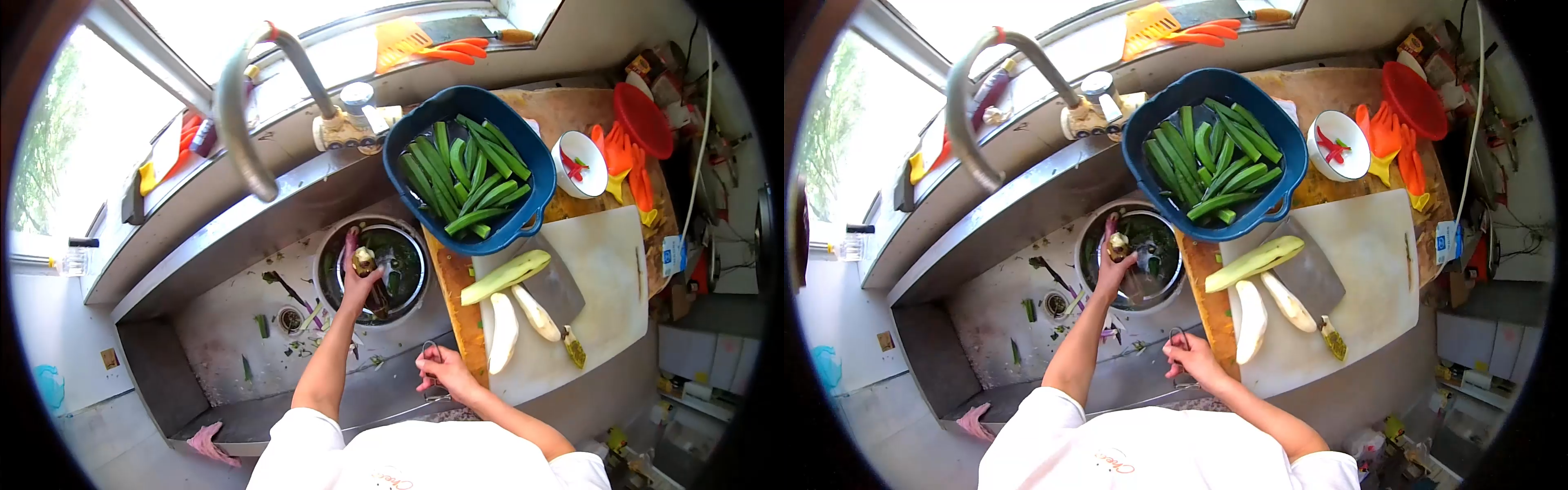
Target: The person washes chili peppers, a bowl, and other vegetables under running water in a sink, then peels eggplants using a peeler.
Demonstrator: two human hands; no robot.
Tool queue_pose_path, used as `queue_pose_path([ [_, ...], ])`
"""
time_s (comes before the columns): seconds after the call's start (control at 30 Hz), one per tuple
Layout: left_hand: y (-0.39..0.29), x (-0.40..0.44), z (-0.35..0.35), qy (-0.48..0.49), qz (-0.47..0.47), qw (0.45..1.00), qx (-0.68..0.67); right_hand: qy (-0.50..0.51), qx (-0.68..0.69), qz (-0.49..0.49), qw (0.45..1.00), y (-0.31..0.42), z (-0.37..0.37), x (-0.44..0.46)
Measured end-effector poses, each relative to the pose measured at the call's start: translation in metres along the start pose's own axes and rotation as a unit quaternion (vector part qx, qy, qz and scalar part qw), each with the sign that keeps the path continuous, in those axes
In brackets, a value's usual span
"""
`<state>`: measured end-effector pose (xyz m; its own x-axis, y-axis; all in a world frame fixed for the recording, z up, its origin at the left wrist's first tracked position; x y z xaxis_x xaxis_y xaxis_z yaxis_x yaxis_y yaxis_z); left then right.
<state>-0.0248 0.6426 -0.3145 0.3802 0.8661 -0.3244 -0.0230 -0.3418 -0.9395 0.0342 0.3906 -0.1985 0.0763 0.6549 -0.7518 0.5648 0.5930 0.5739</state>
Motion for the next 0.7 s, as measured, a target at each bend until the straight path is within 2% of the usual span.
queue_pose_path([
  [0.07,-0.011,-0.006,0.016,-0.028,0.067,0.997,-0.034,-0.011,0.016,0.008,1.0,0.008,-0.006,-0.004],
  [0.1,-0.009,-0.006,0.024,-0.056,0.067,0.995,-0.058,-0.022,0.008,0.011,1.0,0.012,-0.009,-0.005],
  [0.2,-0.001,-0.015,0.044,-0.072,0.168,0.943,-0.277,-0.027,-0.004,0.033,0.999,0.017,-0.017,0.0],
  [0.23,-0.037,-0.039,0.035,-0.081,0.163,0.931,-0.315,-0.021,0.006,0.04,0.999,0.017,-0.021,0.002],
  [0.33,-0.089,-0.089,0.027,0.007,0.038,0.915,-0.401,0.017,0.095,0.037,0.995,0.031,-0.045,0.008],
  [0.4,-0.118,-0.124,0.025,0.082,0.009,0.908,-0.411,0.054,0.151,0.054,0.986,0.04,-0.066,0.009],
  [0.47,-0.158,-0.15,0.036,0.127,-0.017,0.898,-0.421,0.051,0.08,0.098,0.991,0.044,-0.079,0.009],
  [0.53,-0.187,-0.169,0.059,0.264,0.023,0.837,-0.479,0.041,0.019,0.127,0.991,0.048,-0.086,0.008],
  [0.57,-0.195,-0.176,0.072,0.252,0.037,0.833,-0.491,0.053,0.015,0.154,0.987,0.056,-0.092,0.005],
  [0.6,-0.209,-0.186,0.082,0.264,0.051,0.804,-0.53,0.086,-0.018,0.174,0.981,0.069,-0.102,-0.006],
  [0.7,-0.216,-0.207,0.113,0.187,0.072,0.774,-0.6,0.122,-0.124,0.228,0.958,0.097,-0.146,-0.024],
])
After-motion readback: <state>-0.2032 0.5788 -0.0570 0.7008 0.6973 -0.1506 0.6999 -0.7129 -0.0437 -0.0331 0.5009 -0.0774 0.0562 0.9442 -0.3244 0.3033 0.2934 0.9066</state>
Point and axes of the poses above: each hand's wrist, its own x-axis towards the middle knuckle, its own z-axis out of the back of the hand, y = z × x, the point moved 4 cm from there along x, towards the middle knuckle, and after that the axes turned 11 degrees about -x, right-handed, at the moved point
